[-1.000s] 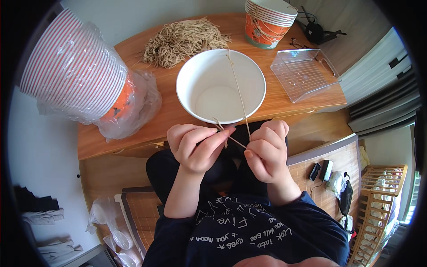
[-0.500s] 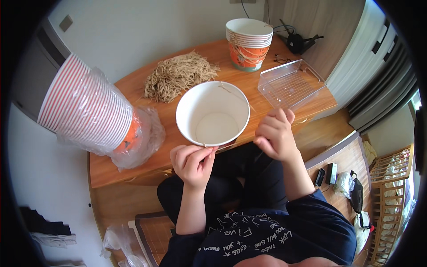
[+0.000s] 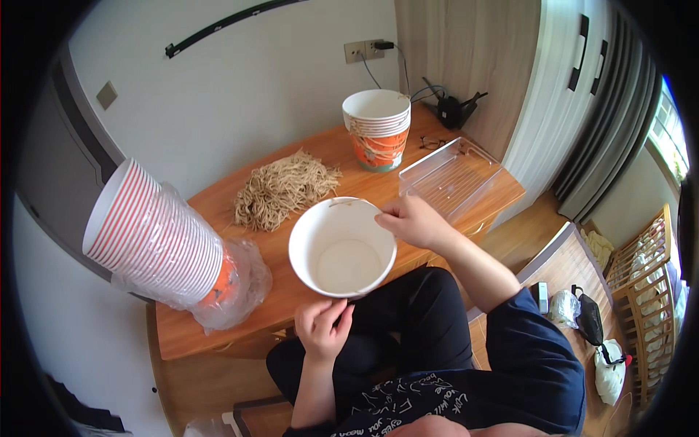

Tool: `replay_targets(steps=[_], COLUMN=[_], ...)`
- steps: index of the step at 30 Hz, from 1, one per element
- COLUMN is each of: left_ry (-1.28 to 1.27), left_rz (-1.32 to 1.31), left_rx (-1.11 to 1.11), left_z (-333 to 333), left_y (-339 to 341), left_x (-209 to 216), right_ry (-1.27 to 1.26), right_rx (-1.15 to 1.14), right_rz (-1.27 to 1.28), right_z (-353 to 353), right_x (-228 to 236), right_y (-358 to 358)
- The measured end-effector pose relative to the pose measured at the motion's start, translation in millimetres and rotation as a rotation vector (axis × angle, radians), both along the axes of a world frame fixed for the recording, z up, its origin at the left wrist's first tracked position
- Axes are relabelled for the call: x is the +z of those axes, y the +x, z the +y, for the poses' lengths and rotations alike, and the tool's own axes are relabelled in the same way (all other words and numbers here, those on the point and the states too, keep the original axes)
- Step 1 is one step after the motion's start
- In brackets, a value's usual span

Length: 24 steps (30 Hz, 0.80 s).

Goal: Attaching rubber bands to the rims of paper buckets.

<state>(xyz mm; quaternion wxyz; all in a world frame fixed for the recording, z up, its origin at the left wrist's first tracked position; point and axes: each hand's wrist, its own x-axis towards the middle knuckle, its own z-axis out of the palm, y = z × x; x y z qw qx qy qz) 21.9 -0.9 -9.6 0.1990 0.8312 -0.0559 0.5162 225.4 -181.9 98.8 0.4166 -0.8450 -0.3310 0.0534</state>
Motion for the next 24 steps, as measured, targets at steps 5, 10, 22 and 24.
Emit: replay_targets(steps=[5,10,22,24], left_ry=[0.118,0.056,-0.348,-0.34], left_rz=[0.27,0.507,0.494,0.48], left_rx=[0.063,0.306,0.567,0.517], left_z=[30.9,63.6,81.4,87.6], left_y=[-65.5,-147.6,-175.2,-178.7], left_x=[-55.3,-107.3,-150.5,-153.1], right_ry=[0.136,0.097,0.037,-0.092], right_rx=[-0.166,-0.502,-0.799,-0.699], right_rz=[-0.244,-0.39,-0.334,-0.307], right_z=[-15.0,-27.6,5.1,13.8], right_x=[66.1,133.7,149.0,148.2], right_y=[49.8,140.6,226.3,220.2])
